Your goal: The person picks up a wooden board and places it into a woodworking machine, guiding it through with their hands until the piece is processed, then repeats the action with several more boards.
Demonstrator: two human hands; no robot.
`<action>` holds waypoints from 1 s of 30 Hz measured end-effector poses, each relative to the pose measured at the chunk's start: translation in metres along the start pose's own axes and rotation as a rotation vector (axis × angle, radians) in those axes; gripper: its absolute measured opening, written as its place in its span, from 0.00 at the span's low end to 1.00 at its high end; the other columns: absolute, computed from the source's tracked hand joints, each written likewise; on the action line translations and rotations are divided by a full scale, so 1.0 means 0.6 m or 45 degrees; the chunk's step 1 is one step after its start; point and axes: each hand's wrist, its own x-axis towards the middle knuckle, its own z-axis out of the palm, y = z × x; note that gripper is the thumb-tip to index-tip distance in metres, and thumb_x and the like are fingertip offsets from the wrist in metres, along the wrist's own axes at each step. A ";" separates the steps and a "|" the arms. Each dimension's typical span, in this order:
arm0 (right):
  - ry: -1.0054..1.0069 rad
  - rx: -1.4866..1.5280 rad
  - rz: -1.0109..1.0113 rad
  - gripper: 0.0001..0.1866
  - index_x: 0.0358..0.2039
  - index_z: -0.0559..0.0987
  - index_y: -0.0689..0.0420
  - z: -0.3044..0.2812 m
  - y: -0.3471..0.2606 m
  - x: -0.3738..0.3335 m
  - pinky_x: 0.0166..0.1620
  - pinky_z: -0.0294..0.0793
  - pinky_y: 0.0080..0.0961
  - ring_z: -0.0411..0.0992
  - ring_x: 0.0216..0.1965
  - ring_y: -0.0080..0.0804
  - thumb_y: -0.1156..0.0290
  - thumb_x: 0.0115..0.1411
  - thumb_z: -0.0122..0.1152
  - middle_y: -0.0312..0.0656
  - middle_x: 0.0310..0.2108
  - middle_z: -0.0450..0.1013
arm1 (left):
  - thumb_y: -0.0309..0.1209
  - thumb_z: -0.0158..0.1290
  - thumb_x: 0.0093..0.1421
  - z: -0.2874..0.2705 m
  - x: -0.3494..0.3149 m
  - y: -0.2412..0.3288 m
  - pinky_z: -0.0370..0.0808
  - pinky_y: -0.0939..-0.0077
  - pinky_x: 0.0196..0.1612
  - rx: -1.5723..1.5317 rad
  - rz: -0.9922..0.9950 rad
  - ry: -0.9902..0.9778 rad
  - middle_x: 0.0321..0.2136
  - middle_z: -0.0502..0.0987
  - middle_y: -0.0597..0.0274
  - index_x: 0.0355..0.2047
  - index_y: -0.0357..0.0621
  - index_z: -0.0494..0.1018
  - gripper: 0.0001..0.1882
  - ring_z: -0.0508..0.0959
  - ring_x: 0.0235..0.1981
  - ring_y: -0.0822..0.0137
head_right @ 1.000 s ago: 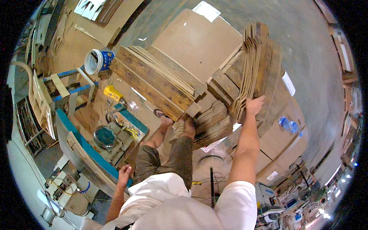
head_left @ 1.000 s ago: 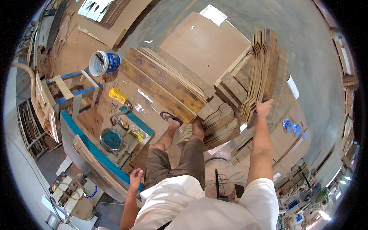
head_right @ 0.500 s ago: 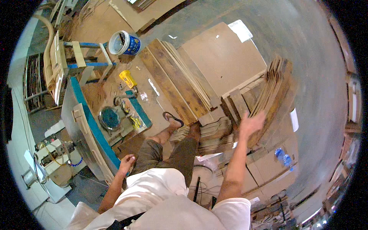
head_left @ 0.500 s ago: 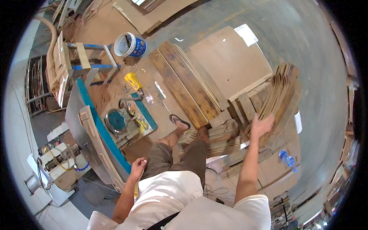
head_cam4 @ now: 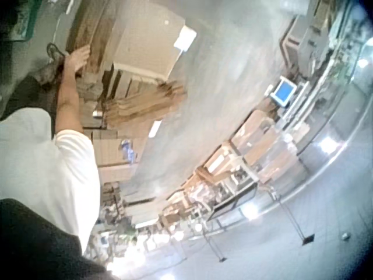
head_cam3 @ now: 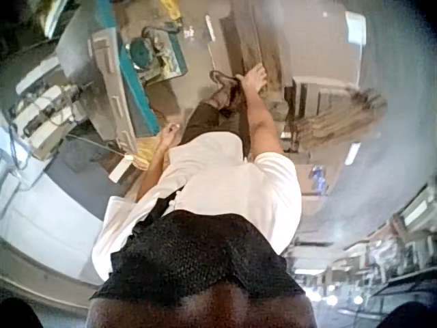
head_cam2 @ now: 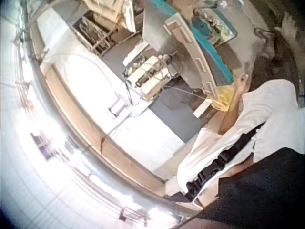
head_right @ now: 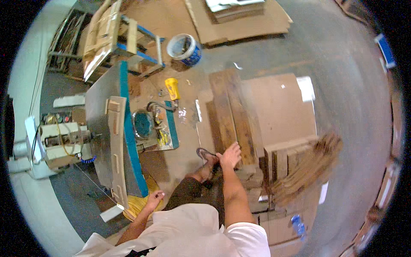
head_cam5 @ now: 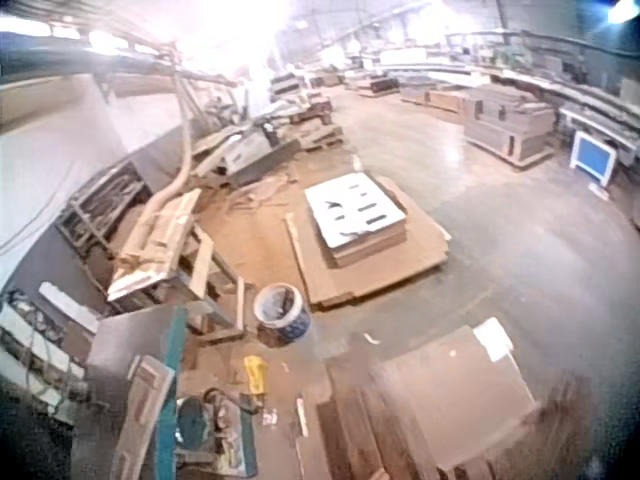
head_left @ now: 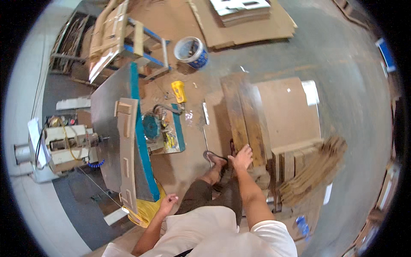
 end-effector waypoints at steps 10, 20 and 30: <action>0.140 -0.227 0.142 0.40 0.48 0.61 0.57 -0.016 0.013 0.048 0.50 0.71 0.47 0.63 0.55 0.46 0.57 0.41 0.76 0.46 0.50 0.61 | 0.38 0.56 0.59 0.066 -0.073 -0.014 0.74 0.72 0.44 -0.163 -0.042 0.043 0.38 0.79 0.53 0.47 0.38 0.74 0.20 0.78 0.39 0.64; 0.458 0.141 -0.186 0.48 0.53 0.63 0.62 -0.067 0.040 -0.017 0.52 0.68 0.45 0.67 0.50 0.52 0.55 0.35 0.78 0.53 0.49 0.67 | 0.34 0.56 0.59 -0.010 -0.048 0.112 0.74 0.71 0.43 -0.628 0.397 0.636 0.34 0.81 0.54 0.39 0.37 0.77 0.13 0.80 0.36 0.66; 0.241 0.472 -0.487 0.40 0.55 0.61 0.65 -0.226 0.059 -0.100 0.45 0.70 0.30 0.70 0.40 0.37 0.75 0.41 0.68 0.47 0.40 0.70 | 0.39 0.58 0.54 -0.242 0.056 -0.103 0.64 0.57 0.55 -0.272 -0.245 1.913 0.50 0.71 0.51 0.51 0.43 0.70 0.25 0.69 0.54 0.52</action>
